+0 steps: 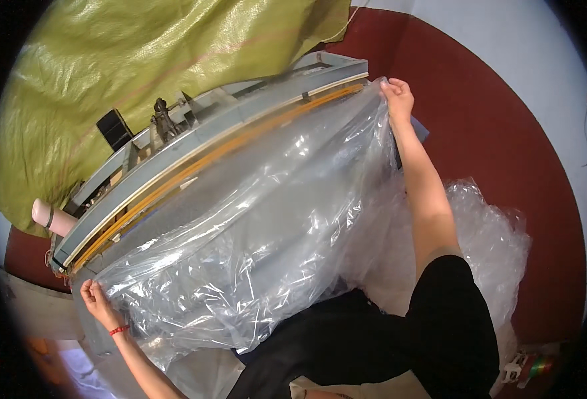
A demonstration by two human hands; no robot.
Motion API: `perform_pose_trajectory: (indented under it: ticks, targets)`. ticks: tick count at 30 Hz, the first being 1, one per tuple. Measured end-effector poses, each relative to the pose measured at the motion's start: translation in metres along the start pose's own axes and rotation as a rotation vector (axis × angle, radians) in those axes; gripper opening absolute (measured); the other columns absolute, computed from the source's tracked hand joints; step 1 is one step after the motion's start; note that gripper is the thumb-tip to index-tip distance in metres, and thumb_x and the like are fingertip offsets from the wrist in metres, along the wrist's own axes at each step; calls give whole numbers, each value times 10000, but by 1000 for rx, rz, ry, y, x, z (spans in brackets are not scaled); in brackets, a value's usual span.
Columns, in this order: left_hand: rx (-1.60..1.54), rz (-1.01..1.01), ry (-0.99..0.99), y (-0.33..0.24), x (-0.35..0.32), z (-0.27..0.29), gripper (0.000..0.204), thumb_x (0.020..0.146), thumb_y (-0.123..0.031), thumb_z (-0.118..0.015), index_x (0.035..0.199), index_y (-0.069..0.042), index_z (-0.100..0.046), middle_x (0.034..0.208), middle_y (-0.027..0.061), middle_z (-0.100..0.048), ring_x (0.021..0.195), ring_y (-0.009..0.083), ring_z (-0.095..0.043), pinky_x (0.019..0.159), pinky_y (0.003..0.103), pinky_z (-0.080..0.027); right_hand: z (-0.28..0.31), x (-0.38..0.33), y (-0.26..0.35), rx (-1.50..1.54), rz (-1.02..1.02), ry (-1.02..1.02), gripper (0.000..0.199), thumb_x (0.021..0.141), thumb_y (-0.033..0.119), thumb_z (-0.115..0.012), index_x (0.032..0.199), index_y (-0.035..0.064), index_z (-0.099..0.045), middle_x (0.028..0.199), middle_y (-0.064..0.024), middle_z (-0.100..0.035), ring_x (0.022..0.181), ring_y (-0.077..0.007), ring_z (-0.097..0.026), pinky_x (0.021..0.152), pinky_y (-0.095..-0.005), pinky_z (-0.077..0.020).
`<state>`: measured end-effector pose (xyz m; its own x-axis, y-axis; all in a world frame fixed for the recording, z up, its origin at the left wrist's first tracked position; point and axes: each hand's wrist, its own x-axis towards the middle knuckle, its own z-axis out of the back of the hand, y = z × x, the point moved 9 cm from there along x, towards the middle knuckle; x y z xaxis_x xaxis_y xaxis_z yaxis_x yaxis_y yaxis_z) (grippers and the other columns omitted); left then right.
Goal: The recorder is operating a large heat-sealing machine to package or wrap large plastic sheets or bubbles.
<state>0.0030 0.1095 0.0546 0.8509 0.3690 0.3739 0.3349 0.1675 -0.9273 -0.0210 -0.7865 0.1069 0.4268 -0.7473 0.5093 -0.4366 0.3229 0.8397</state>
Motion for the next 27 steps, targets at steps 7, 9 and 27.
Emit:
perform_pose_trajectory:
  ticks: [7, 9, 27]
  targets:
    - [31, 24, -123, 55, 23, 50, 107, 826, -83, -515, 931, -60, -508, 798, -34, -471, 700, 39, -420, 628, 166, -356, -62, -15, -77, 13, -49, 60, 238, 710, -28, -620, 902, -14, -479, 748, -85, -569, 638, -126, -556, 535, -242, -491]
    - [-1, 45, -141, 73, 34, 58, 107, 823, -79, -516, 927, -57, -509, 807, -31, -478, 708, 43, -427, 640, 168, -364, -77, -23, -89, -6, -63, 41, 235, 711, -28, -619, 895, -14, -475, 748, -83, -566, 634, -127, -555, 538, -244, -492]
    - [131, 81, -102, 120, 92, 63, 144, 814, -73, -536, 955, -49, -515, 842, -18, -499, 738, 44, -458, 664, 165, -386, -81, -34, -112, -43, -149, -126, 191, 775, 149, -595, 832, 22, -465, 702, -51, -545, 583, -108, -526, 513, -252, -453]
